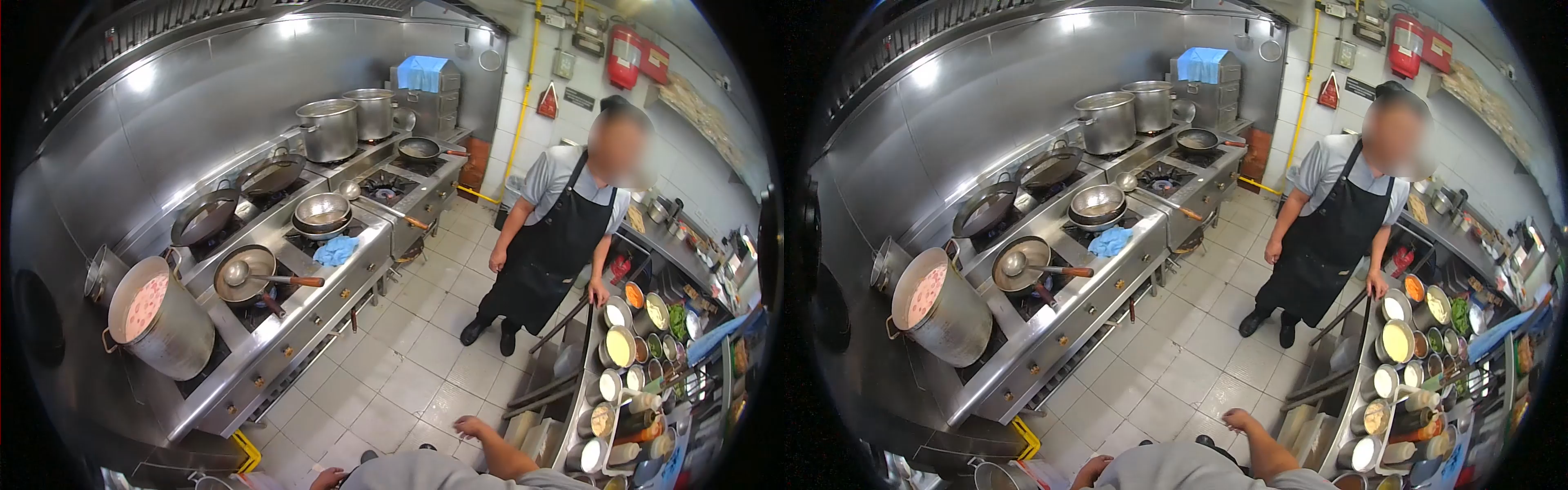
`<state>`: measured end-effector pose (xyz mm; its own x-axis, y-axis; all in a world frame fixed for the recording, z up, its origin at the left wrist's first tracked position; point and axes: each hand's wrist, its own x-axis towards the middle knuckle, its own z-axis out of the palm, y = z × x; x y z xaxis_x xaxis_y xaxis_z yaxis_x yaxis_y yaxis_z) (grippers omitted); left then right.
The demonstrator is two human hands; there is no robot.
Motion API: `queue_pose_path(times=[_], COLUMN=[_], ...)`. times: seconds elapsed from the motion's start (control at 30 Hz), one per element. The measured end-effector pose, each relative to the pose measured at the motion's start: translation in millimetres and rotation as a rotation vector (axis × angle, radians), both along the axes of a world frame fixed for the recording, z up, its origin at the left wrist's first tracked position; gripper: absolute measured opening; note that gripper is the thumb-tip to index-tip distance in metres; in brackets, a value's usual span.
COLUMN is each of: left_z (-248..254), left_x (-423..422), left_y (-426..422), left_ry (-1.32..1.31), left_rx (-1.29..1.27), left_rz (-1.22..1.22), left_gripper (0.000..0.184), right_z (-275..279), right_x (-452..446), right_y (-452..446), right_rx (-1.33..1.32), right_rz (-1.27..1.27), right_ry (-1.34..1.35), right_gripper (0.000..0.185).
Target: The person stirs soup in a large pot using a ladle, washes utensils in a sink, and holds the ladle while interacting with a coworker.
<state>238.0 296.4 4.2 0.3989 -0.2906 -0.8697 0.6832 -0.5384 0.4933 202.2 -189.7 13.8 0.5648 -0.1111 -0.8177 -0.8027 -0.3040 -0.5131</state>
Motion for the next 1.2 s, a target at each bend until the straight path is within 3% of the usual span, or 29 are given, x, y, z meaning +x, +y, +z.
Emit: queue_pose_path(times=[0.1,0.17,0.2,0.27,0.33,0.43,0.5,0.57,0.7,0.8,0.87,1.0,1.07,1.2], left_z=[65,133,167,240,328,391,393,382,391,387,393,402,405,383], left_x=[18,36,42,47,46,28,27,28,23,28,34,35,31,31], left_y=[-23,-41,-48,-60,-77,-77,-77,-74,-89,-87,-83,-87,-94,-93], left_ry=[0.0,-0.205,-0.206,-0.331,-0.335,-0.425,-0.507,-0.291,-0.326,-0.394,-0.367,-0.33,-0.372,-0.334], left_rx=[-0.06,-0.353,-0.357,-0.623,-0.687,-0.818,-0.889,-0.86,-0.779,-0.709,-0.827,-0.867,-0.754,-0.759], left_rz=[-0.022,-0.233,-0.234,-0.373,-0.411,-0.441,-0.434,-0.492,-0.379,-0.457,-0.607,-0.608,-0.565,-0.501], left_gripper=[0.045,0.053,0.053,0.055,0.056,0.058,0.06,0.074,0.069,0.068,0.068,0.067,0.068,0.069], right_z=[17,33,37,32,25,9,3,-2,-2,-8,-1,5,7,10], right_x=[15,24,26,27,25,13,2,-9,-22,-22,-17,-6,-3,1], right_y=[43,57,58,50,34,1,-16,-24,-23,-11,-3,6,6,1], right_rx=[0.105,0.131,0.158,0.125,0.09,0.01,-0.06,-0.06,-0.005,0.025,0.033,0.043,0.048,0.011], right_rz=[0.188,0.199,0.217,0.228,0.238,0.23,0.168,0.113,0.095,0.068,0.074,0.1,0.095,0.111], right_ry=[-0.078,-0.091,-0.106,-0.094,-0.086,-0.013,0.045,0.043,0.089,0.099,0.062,0.01,-0.002,-0.012], right_gripper=[0.035,0.035,0.035,0.035,0.036,0.037,0.038,0.036,0.036,0.035,0.035,0.033,0.033,0.033])
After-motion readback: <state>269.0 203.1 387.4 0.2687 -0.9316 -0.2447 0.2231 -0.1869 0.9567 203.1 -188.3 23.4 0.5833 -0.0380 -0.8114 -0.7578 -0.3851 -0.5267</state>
